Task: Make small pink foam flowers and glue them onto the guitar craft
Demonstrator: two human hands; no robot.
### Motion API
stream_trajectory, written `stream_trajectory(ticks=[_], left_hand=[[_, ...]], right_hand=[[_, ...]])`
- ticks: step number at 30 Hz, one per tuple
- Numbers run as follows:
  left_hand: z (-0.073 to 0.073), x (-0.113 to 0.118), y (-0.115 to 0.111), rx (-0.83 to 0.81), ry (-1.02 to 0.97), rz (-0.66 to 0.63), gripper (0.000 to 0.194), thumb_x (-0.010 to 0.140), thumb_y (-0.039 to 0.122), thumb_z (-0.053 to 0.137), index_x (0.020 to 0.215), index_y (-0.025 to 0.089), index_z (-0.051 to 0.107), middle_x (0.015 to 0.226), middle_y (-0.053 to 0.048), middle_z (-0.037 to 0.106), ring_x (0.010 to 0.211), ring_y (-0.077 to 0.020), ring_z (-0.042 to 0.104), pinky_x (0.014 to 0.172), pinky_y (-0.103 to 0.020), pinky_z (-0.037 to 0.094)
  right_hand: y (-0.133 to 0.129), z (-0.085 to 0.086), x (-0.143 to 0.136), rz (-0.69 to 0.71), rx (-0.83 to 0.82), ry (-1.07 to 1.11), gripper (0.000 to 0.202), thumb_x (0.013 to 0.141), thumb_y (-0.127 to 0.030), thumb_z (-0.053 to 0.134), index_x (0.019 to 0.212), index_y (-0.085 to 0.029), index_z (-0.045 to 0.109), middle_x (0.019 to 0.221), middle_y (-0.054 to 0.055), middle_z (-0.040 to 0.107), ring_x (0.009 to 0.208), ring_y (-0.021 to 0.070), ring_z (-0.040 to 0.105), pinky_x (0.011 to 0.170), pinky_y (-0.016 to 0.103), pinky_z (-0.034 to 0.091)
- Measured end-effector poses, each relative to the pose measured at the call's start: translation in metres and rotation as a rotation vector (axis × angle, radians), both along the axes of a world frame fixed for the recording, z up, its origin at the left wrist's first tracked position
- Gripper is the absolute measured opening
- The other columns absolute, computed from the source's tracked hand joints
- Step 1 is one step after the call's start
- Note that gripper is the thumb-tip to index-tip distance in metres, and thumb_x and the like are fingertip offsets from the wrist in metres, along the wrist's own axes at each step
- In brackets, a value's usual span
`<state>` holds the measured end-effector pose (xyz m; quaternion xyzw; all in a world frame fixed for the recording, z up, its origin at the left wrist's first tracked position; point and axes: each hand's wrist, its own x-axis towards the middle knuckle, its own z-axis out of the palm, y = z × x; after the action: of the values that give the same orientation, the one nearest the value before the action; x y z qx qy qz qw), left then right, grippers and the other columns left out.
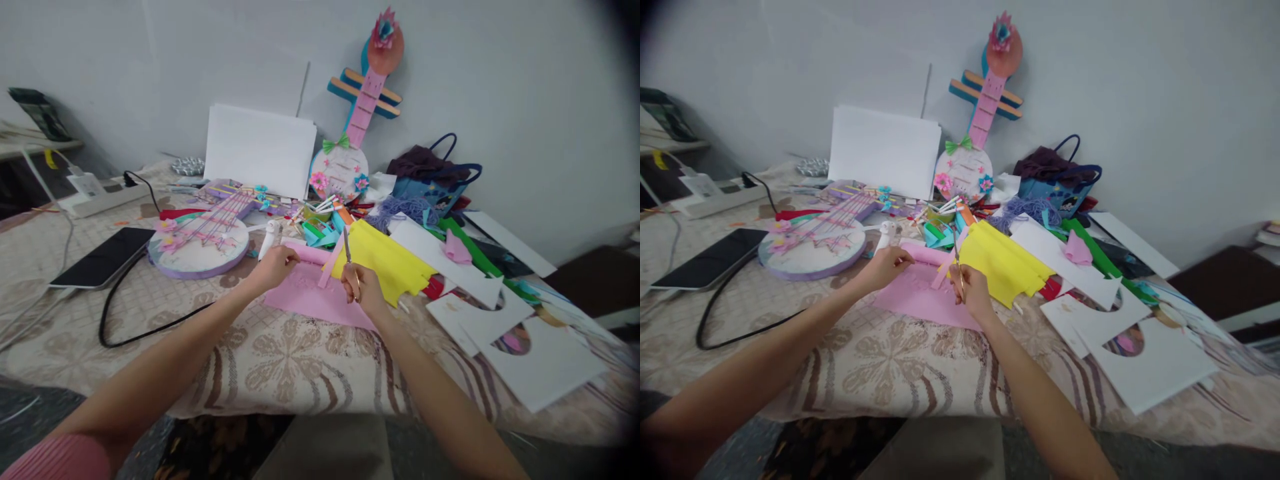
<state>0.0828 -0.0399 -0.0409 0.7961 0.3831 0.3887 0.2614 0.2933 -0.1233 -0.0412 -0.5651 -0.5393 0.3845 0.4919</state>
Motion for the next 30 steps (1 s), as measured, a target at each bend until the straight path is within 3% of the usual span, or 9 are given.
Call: stream_trajectory(ticks=[5,11,16,21,25,30], left_hand=[[0.001,0.005,-0.008,0.046,-0.001,-0.016,0.014,0.068,0.013,0.056,0.069,0.019,0.068,0.068,-0.005,0.064,0.06,-0.0155,0.051,0.062,-0.026,0.037],[0.004,0.034,-0.022,0.076,0.196,-0.026,0.012,0.074,0.02,0.053,0.068,0.018,0.063,0.071,-0.008,0.061,0.067,-0.019,0.053,0.065,-0.028,0.038],[0.004,0.063,-0.025,0.04,0.365,0.051,0.015,0.071,0.028,0.059,0.062,0.017,0.055,0.07,-0.01,0.056,0.077,-0.0252,0.053,0.07,-0.032,0.039],[-0.004,0.074,-0.026,0.034,0.378,0.126,0.008,0.07,0.023,0.059,0.072,0.015,0.055,0.079,-0.015,0.058,0.086,-0.0303,0.053,0.073,-0.036,0.039],[-0.005,0.074,-0.026,0.013,0.345,0.148,0.005,0.068,0.018,0.059,0.069,0.016,0.055,0.074,-0.012,0.058,0.083,-0.0275,0.055,0.071,-0.033,0.039],[0.005,0.069,-0.021,-0.065,0.26,0.161,0.007,0.07,0.019,0.056,0.064,0.017,0.053,0.064,-0.005,0.056,0.066,-0.0192,0.054,0.06,-0.028,0.037]], right_hand=[[0.001,0.003,0.003,-0.026,0.029,-0.019,0.05,0.075,-0.066,0.048,0.062,-0.018,0.049,0.034,-0.008,0.037,0.028,0.0071,0.038,0.03,0.02,0.035],[0.001,0.005,0.003,-0.038,0.025,-0.065,0.051,0.076,-0.066,0.045,0.063,-0.017,0.049,0.035,-0.007,0.038,0.028,0.0074,0.04,0.03,0.019,0.034],[0.001,0.005,0.003,-0.04,0.054,-0.117,0.051,0.077,-0.066,0.044,0.062,-0.017,0.049,0.036,-0.007,0.04,0.028,0.0075,0.041,0.032,0.02,0.035],[-0.001,0.01,0.004,-0.046,0.059,-0.102,0.052,0.077,-0.066,0.043,0.062,-0.017,0.049,0.037,-0.007,0.039,0.028,0.0078,0.042,0.031,0.02,0.034],[-0.003,0.012,0.004,-0.048,0.061,-0.081,0.051,0.076,-0.066,0.044,0.063,-0.017,0.049,0.038,-0.007,0.039,0.029,0.0076,0.041,0.032,0.02,0.036],[-0.001,0.01,0.005,-0.065,0.071,-0.056,0.048,0.077,-0.064,0.045,0.064,-0.018,0.049,0.039,-0.007,0.041,0.03,0.0075,0.041,0.034,0.021,0.036]])
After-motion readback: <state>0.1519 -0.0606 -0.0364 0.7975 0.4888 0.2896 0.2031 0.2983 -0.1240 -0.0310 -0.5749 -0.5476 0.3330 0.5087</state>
